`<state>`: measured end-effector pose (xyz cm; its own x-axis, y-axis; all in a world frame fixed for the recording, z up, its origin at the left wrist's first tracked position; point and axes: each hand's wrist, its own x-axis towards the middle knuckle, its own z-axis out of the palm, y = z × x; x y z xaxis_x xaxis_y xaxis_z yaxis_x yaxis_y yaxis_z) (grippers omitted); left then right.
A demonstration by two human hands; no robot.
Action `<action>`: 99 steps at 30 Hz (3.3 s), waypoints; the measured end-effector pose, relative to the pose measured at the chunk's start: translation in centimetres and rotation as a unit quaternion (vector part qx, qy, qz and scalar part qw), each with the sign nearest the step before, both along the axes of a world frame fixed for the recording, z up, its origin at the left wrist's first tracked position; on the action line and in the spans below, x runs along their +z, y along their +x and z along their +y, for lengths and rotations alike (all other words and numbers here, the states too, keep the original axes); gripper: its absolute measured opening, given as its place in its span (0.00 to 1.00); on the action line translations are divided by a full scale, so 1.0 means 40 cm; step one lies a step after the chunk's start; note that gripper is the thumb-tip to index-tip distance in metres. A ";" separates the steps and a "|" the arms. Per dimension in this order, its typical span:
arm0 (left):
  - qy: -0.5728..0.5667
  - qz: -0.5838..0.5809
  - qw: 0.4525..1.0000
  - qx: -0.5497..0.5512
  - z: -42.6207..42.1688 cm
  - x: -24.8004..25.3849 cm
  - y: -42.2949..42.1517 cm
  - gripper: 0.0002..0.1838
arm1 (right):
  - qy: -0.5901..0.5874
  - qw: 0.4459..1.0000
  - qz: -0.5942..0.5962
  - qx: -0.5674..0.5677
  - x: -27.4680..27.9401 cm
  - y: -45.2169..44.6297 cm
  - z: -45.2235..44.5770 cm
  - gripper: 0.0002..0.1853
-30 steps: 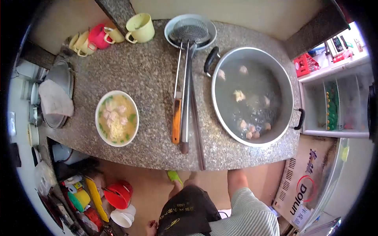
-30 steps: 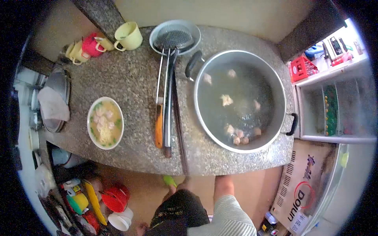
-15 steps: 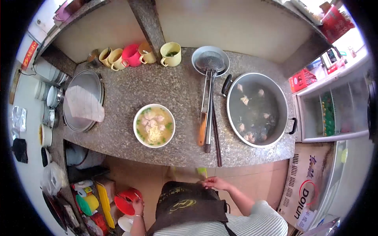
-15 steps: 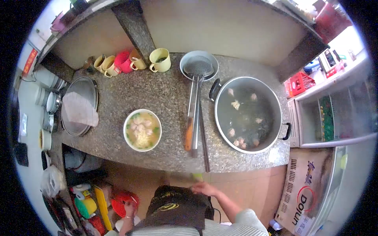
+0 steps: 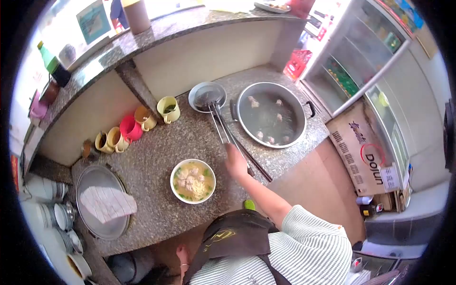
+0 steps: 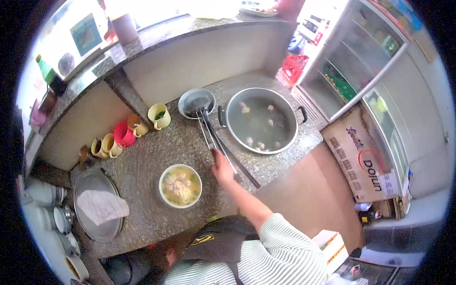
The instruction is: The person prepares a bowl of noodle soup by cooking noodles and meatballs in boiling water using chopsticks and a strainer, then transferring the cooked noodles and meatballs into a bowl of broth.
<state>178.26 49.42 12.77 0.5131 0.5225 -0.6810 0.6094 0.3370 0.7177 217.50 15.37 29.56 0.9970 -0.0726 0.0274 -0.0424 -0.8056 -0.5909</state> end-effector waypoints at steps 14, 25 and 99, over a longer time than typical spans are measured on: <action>-0.083 0.093 0.991 -0.037 -0.061 -0.102 -0.026 0.06 | 0.535 0.793 -0.011 -0.292 0.009 0.140 -0.502 0.15; -0.134 0.078 0.982 0.104 -0.644 -0.117 -0.058 0.09 | 0.602 0.743 0.232 -0.177 0.011 0.218 -0.817 0.06; -0.055 0.073 0.996 0.003 -0.939 0.113 0.152 0.04 | 0.696 0.619 0.363 -0.008 0.290 -0.107 -1.040 0.11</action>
<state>184.33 11.85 17.30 0.4012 0.4432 -0.8016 0.7022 0.4131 0.5799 213.24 -26.24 41.15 0.7085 0.4681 -0.5281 -0.7057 0.4667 -0.5331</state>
